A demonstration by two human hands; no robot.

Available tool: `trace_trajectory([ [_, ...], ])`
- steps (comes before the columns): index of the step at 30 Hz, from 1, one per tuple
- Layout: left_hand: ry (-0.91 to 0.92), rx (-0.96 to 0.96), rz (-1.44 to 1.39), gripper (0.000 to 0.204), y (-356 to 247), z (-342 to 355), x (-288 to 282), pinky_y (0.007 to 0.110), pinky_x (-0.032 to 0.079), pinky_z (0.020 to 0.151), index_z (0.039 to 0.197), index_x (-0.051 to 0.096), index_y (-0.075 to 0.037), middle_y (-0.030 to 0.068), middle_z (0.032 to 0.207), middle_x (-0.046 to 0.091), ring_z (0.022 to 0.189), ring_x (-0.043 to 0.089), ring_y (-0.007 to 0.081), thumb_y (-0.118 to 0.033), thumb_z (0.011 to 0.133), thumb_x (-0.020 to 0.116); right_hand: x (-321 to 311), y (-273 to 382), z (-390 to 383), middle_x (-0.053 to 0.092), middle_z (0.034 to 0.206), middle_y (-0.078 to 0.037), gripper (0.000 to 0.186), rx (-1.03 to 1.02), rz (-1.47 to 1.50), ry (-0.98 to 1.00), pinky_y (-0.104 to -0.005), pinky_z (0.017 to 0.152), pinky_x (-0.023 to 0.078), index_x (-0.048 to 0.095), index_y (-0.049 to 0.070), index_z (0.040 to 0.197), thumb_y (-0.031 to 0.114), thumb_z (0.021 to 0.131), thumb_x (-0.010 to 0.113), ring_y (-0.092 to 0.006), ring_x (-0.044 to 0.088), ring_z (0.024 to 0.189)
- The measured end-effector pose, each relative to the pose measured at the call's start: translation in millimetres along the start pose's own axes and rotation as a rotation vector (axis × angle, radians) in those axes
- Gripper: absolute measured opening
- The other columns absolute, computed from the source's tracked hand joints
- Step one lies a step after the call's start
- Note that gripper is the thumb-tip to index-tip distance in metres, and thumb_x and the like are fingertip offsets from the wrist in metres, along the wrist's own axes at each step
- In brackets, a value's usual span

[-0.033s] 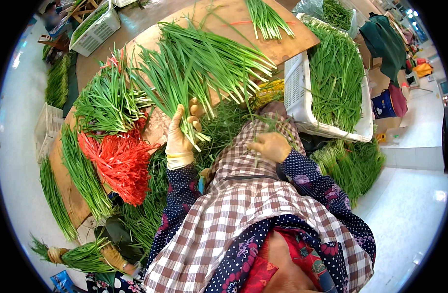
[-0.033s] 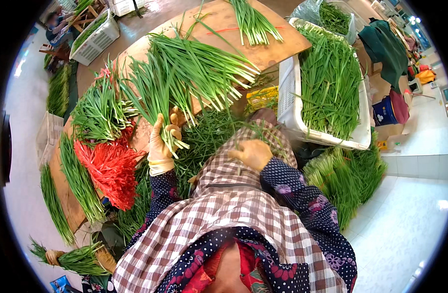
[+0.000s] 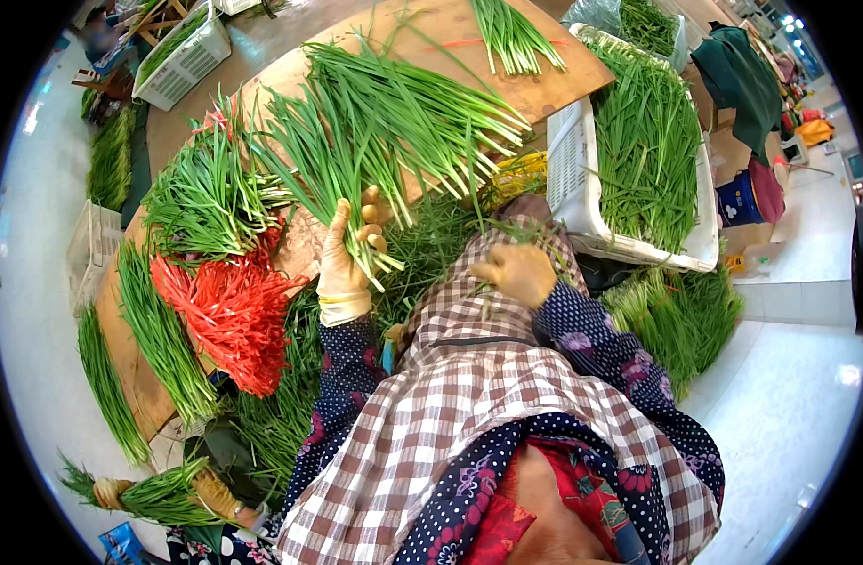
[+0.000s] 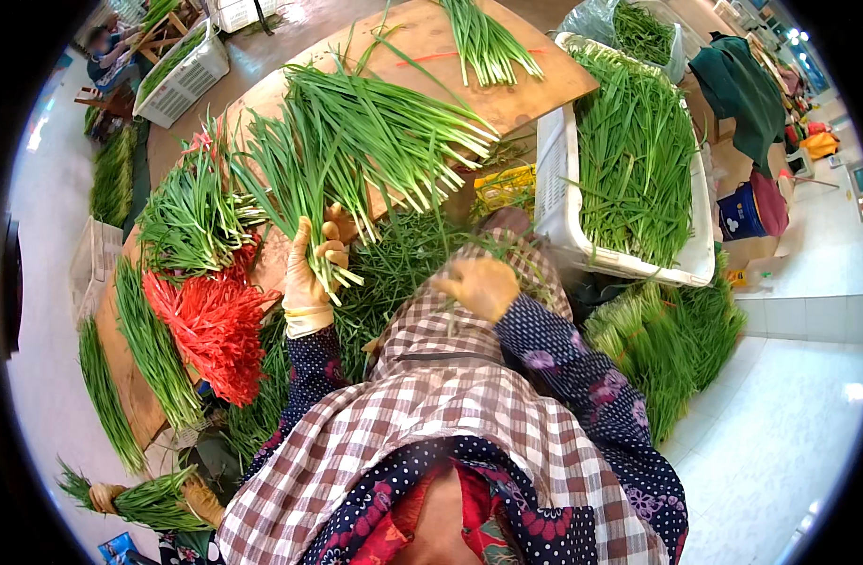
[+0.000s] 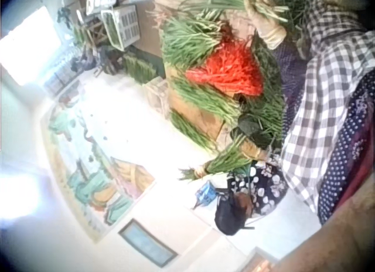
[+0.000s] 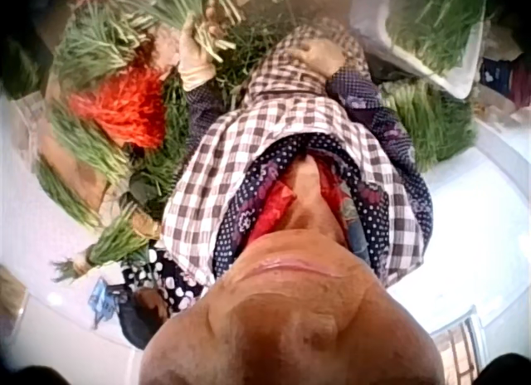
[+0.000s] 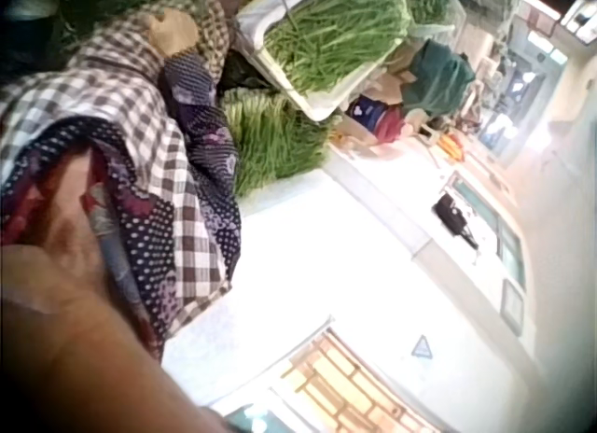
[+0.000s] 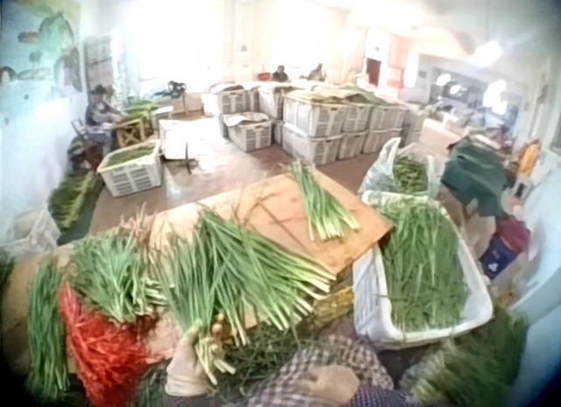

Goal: The person gathers bunches of green onions on a wooden table, aligns the stems, and ties them with red rubber bands. The person places the tied bundles on the table and repeats the process with additional bunches.

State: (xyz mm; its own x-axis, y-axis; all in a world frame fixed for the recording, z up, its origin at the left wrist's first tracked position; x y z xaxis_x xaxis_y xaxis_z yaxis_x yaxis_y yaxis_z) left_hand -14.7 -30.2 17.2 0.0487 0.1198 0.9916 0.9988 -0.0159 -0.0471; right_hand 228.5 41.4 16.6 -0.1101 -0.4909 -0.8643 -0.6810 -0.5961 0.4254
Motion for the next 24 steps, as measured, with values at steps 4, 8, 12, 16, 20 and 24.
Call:
trace_trajectory([
  [4, -0.064, 0.109, 0.089, 0.038, -7.4, -0.7, 3.6, 0.024, 0.046, 0.054, 0.121, 0.046, 0.002, -0.0024, 0.067, 0.043, 0.053, 0.041, 0.0058, -0.022, 0.092, 0.052, -18.3, 47.3, 54.7, 0.055, 0.061, -0.007, 0.032, -0.078, 0.048, -0.237, -0.0328, 0.046, 0.043, 0.063, 0.011, 0.088, 0.04, 0.087, 0.051, -0.0193, 0.054, 0.049],
  [8, -0.14, 0.189, 0.145, 0.032, -16.3, -3.6, 17.1, 0.025, 0.041, 0.055, 0.118, 0.048, 0.002, -0.0032, 0.063, 0.042, 0.048, 0.038, 0.0065, -0.018, 0.093, 0.049, -13.2, 82.2, 103.2, 0.062, 0.064, -0.013, 0.064, 0.089, -0.061, -0.233, -0.0399, 0.054, 0.048, 0.039, 0.01, 0.13, 0.05, 0.082, 0.052, -0.0287, 0.062, 0.059],
  [12, -0.487, 0.217, 0.562, 0.022, -27.3, 1.2, 0.3, 0.024, 0.046, 0.051, 0.098, 0.06, -0.003, -0.0032, 0.06, 0.05, 0.047, 0.046, 0.0071, -0.019, 0.084, 0.063, 1.0, 79.5, 100.4, 0.063, 0.066, -0.011, 0.033, 0.03, 0.049, -0.247, -0.0385, 0.056, 0.05, 0.057, 0.004, 0.092, 0.034, 0.081, 0.056, -0.0274, 0.063, 0.061],
  [16, -0.583, 0.165, 0.643, 0.016, -14.9, 3.3, -1.5, 0.024, 0.04, 0.043, 0.085, 0.06, -0.008, -0.0023, 0.057, 0.051, 0.045, 0.047, 0.0088, -0.022, 0.081, 0.067, -5.5, 97.3, 69.2, 0.059, 0.057, -0.014, 0.031, -0.09, 0.046, -0.341, -0.041, 0.054, 0.048, 0.053, 0.005, 0.074, 0.036, 0.077, 0.059, -0.0303, 0.061, 0.057],
  [20, -0.662, 0.118, 0.775, 0.018, -2.4, 3.2, 5.4, 0.023, 0.036, 0.041, 0.078, 0.059, -0.009, -0.0017, 0.056, 0.049, 0.043, 0.045, 0.0094, -0.024, 0.079, 0.069, -3.2, 102.2, 59.3, 0.06, 0.061, -0.015, 0.034, -0.186, 0.015, -0.225, -0.0388, 0.052, 0.047, 0.056, 0.005, 0.08, 0.038, 0.076, 0.061, -0.0273, 0.062, 0.06],
  [24, -0.614, 0.126, 0.657, 0.015, 1.5, -1.7, 3.8, 0.023, 0.035, 0.041, 0.079, 0.06, -0.009, -0.0041, 0.055, 0.048, 0.044, 0.044, 0.0088, -0.022, 0.079, 0.066, -1.1, 70.5, 61.4, 0.061, 0.07, -0.011, 0.055, -0.105, 0.945, 0.189, -0.0273, 0.044, 0.044, 0.058, -0.001, 0.102, 0.049, 0.079, 0.061, -0.0154, 0.06, 0.055],
])
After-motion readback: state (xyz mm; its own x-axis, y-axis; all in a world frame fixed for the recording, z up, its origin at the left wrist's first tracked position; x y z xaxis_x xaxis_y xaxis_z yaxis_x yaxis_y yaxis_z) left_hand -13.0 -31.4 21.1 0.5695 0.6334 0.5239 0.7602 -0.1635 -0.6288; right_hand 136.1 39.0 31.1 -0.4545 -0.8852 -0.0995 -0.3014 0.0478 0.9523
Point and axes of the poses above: each hand's wrist, its own z-axis towards the middle knuckle, its own x-axis out of the palm, y = z × x, the point moved 2 cm from there along z, towards the middle knuckle
